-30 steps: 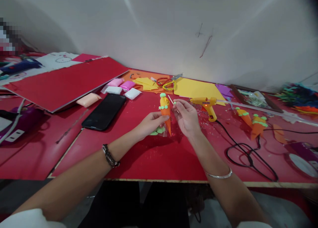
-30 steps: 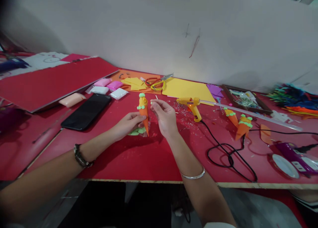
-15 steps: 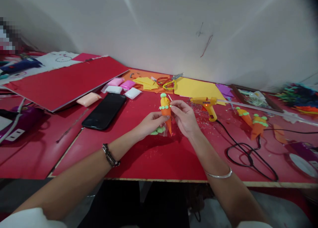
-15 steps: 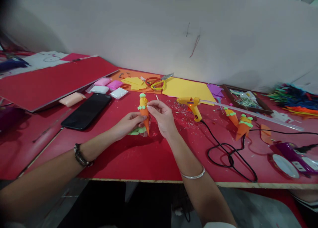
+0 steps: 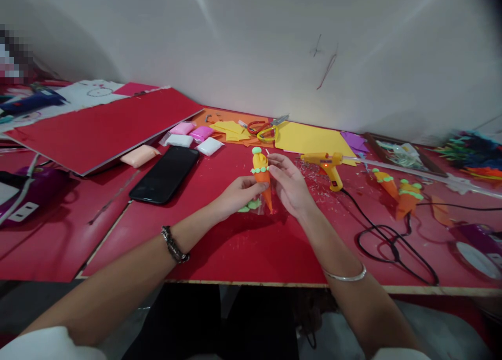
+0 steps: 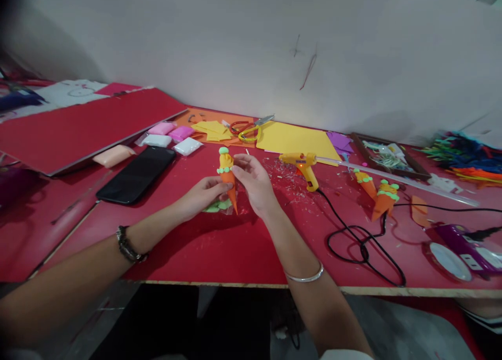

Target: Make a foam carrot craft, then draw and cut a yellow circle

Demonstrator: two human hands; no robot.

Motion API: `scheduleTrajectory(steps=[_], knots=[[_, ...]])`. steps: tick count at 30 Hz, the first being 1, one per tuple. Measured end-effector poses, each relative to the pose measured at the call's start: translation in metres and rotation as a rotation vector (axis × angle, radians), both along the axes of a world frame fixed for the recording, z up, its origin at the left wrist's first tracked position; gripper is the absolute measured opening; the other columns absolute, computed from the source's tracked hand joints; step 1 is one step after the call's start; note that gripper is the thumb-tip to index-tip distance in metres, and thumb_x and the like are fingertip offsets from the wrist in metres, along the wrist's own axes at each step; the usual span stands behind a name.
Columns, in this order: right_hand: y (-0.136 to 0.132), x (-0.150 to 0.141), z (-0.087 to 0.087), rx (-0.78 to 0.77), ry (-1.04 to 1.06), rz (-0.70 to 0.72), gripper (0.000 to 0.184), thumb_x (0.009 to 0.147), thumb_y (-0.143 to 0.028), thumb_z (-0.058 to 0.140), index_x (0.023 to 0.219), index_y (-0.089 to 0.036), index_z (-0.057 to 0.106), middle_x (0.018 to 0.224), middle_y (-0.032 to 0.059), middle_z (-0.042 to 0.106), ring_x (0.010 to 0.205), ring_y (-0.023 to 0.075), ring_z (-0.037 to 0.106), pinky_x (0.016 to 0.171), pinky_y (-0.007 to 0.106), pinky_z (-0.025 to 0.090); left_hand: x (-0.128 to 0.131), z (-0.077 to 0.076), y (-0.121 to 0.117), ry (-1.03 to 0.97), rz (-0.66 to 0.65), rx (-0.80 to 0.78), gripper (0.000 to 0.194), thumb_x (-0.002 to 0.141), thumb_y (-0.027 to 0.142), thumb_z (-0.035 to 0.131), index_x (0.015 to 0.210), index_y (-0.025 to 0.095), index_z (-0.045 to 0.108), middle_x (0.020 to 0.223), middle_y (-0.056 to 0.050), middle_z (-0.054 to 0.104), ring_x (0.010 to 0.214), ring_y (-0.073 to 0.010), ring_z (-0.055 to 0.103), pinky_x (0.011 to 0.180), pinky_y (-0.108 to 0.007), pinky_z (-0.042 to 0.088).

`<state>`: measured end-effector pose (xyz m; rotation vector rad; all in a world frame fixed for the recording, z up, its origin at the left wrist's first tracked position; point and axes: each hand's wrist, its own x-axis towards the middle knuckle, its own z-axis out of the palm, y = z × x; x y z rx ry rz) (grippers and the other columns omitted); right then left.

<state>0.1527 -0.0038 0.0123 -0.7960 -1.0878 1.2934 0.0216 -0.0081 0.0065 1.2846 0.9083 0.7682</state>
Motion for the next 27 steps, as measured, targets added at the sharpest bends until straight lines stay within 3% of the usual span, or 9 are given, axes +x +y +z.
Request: scheduleTrajectory(steps=[5, 9, 18, 27], knots=[[-0.0017, -0.0006, 0.0011, -0.156, 0.044, 0.155, 0.027, 0.068, -0.030, 0.064, 0.093, -0.024, 0.059, 0.092, 0.0003, 0.064, 0.083, 0.0127, 0.059, 0.074, 0.027, 0.049, 0.0000, 0.0016, -0.0011, 0.012, -0.003, -0.010, 0.026, 0.074, 0.035, 0.051, 0.058, 0.015, 0.044, 0.049, 0.003, 0.048, 0.042, -0.0064, 0.049, 0.042, -0.018, 0.036], [-0.0014, 0.0013, -0.0005, -0.160, 0.050, 0.211, 0.026, 0.070, -0.032, 0.062, 0.094, -0.023, 0.060, 0.087, 0.0012, 0.067, 0.080, 0.0148, 0.061, 0.070, 0.029, 0.050, 0.0001, 0.0011, -0.0017, -0.006, -0.011, -0.026, 0.025, 0.073, 0.034, 0.051, 0.057, 0.015, 0.043, 0.050, 0.002, 0.049, 0.045, -0.0071, 0.050, 0.046, -0.018, 0.039], [-0.0020, 0.0019, -0.0002, -0.132, 0.046, 0.193, 0.028, 0.067, -0.033, 0.064, 0.093, -0.024, 0.059, 0.087, 0.0003, 0.067, 0.077, 0.0150, 0.062, 0.063, 0.028, 0.051, -0.0015, -0.0044, 0.0029, -0.008, -0.055, 0.005, 0.026, 0.071, 0.036, 0.050, 0.057, 0.016, 0.043, 0.050, 0.002, 0.048, 0.044, -0.0070, 0.049, 0.045, -0.019, 0.036], [-0.0016, -0.0008, 0.0015, -0.109, 0.020, 0.103, 0.022, 0.067, -0.029, 0.064, 0.087, -0.023, 0.059, 0.083, -0.0025, 0.064, 0.065, 0.0082, 0.058, 0.057, 0.020, 0.047, -0.0007, 0.0006, -0.0007, -0.019, -0.025, 0.017, 0.027, 0.073, 0.035, 0.052, 0.056, 0.015, 0.044, 0.047, 0.005, 0.043, 0.039, -0.0039, 0.042, 0.040, -0.017, 0.030]])
